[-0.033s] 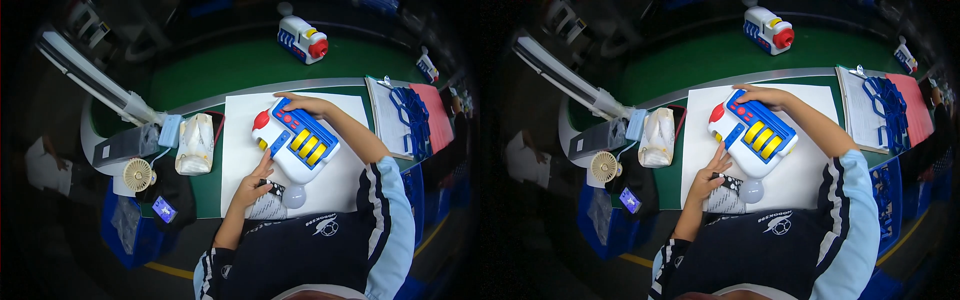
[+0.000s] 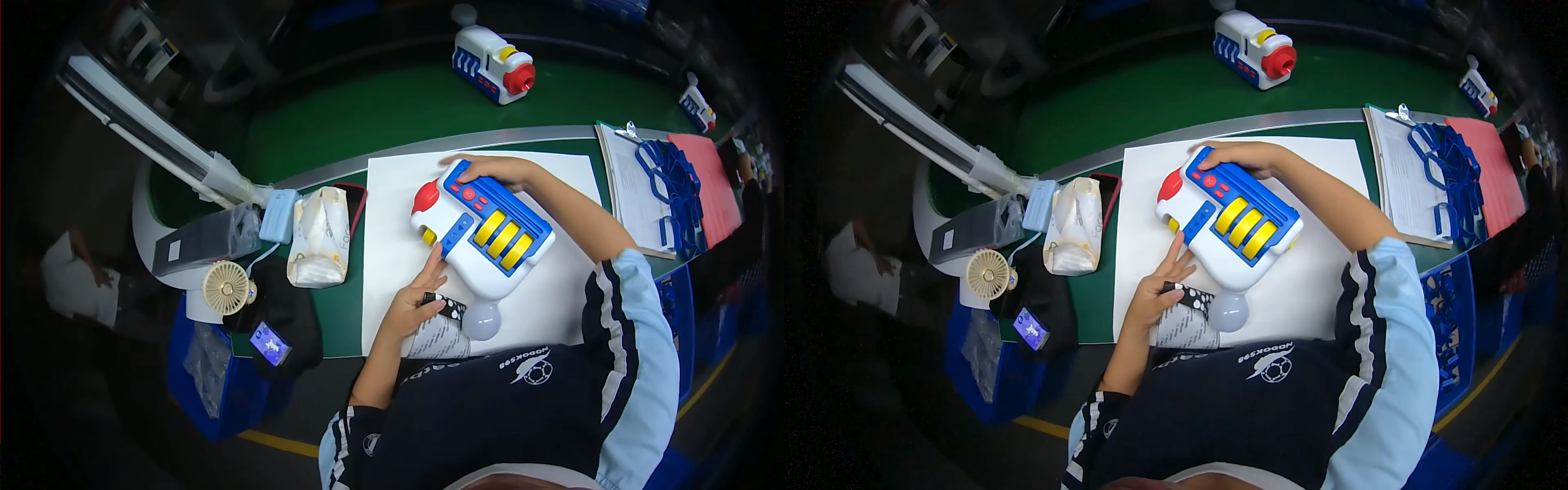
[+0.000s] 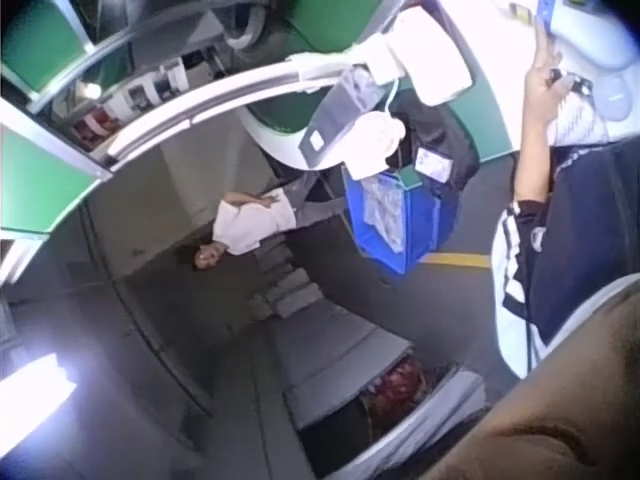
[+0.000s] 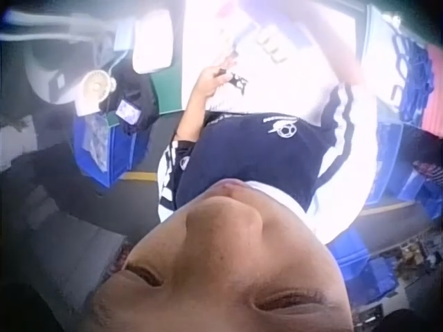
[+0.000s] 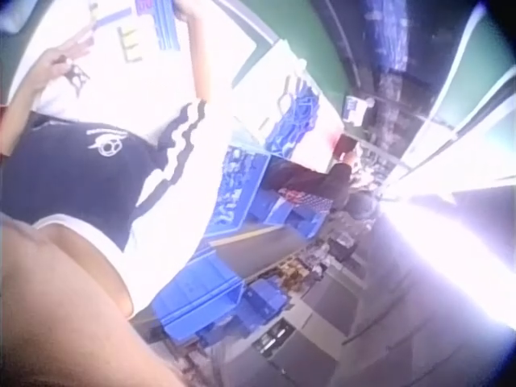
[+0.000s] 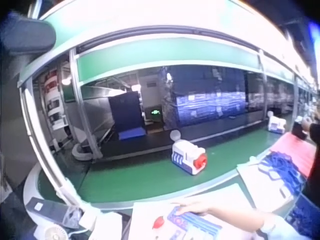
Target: The recorder is assembling plastic components, likely for toys or small appliances, by applying adhesive strips and fitting parts together at an assembly line.
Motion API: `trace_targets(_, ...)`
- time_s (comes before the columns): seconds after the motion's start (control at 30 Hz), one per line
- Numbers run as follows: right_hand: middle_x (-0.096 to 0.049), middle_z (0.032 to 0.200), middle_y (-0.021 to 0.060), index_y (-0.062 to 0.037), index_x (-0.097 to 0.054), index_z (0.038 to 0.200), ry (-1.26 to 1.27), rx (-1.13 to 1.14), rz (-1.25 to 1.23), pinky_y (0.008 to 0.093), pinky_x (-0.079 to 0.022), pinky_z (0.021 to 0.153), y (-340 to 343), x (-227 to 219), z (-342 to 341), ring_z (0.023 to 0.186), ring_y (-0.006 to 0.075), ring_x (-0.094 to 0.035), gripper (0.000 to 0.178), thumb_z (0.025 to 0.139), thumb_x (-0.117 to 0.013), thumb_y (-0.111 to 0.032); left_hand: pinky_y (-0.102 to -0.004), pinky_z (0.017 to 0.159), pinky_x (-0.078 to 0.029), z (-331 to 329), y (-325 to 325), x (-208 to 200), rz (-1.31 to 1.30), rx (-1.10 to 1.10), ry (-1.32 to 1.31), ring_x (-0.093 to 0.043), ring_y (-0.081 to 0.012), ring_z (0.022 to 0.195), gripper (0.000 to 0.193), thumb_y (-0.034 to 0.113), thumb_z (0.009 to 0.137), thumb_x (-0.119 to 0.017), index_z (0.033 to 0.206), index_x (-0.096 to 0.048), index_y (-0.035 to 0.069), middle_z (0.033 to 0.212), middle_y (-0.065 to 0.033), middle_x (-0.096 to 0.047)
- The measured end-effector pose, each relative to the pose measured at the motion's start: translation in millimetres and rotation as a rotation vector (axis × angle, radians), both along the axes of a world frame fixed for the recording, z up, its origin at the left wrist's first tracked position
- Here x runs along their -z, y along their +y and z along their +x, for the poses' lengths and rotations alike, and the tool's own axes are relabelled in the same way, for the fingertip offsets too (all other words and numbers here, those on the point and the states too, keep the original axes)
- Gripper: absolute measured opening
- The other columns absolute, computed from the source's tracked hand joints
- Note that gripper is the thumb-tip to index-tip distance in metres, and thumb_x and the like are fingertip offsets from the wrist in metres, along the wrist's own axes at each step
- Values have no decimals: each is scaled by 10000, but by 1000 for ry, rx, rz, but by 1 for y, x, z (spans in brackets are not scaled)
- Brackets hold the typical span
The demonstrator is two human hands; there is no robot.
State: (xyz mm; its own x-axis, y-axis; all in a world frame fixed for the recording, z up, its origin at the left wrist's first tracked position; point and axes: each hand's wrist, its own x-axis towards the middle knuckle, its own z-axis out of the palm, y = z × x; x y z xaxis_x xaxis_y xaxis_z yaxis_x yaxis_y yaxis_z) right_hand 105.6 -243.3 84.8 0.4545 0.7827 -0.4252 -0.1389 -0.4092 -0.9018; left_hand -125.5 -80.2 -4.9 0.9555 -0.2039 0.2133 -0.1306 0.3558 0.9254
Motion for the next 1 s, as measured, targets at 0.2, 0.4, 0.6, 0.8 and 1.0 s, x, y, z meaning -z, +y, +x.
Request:
trace_targets(0.2,-569,992,164,-35,-485,1094,87,14,14,257,-532,658,1,7,1,858,192,-614,584,674,-652,-405,-532,983,-264,-4,1,-3,-64,-45,21,-191,-430,1283,225,146,777,-572,855,-597,-64,1419,-240,-115)
trace_targets(0.4,-554,1006,173,-13,-435,1122,-35,299,177,286,-542,635,-30,-17,-22,850,215,-621,610,665,-630,-368,-492,1014,-248,-24,28,-8,-250,-134,59,-194,-385,1295,665,256,770,-588,1211,-343,-178,1408,-236,-163)
trace_targets(0.6,-627,910,129,-42,-535,1050,275,765,405,325,-545,626,-79,-40,-52,779,219,-636,579,677,-573,-484,-599,1008,-173,-55,59,-6,-560,-160,24,-21,-428,1312,156,244,777,-576,822,-659,120,1450,-148,-70)
trace_targets(0.8,-497,1215,74,-142,-370,1265,-147,859,1007,474,-435,885,-49,-3,-88,1091,263,-510,542,855,-377,-495,-542,1002,-234,-55,52,-7,-447,-162,-28,-137,-470,1279,655,310,800,-561,1183,-366,-184,1393,-279,-153)
trace_targets(1.0,-335,1243,155,-143,-310,1275,1175,726,1531,512,-317,947,-48,4,-97,1155,357,-295,524,855,-448,-423,-540,968,-290,-41,36,-15,-382,-149,-37,-208,-501,1243,703,321,784,-573,1148,-347,-237,1350,-345,-178)
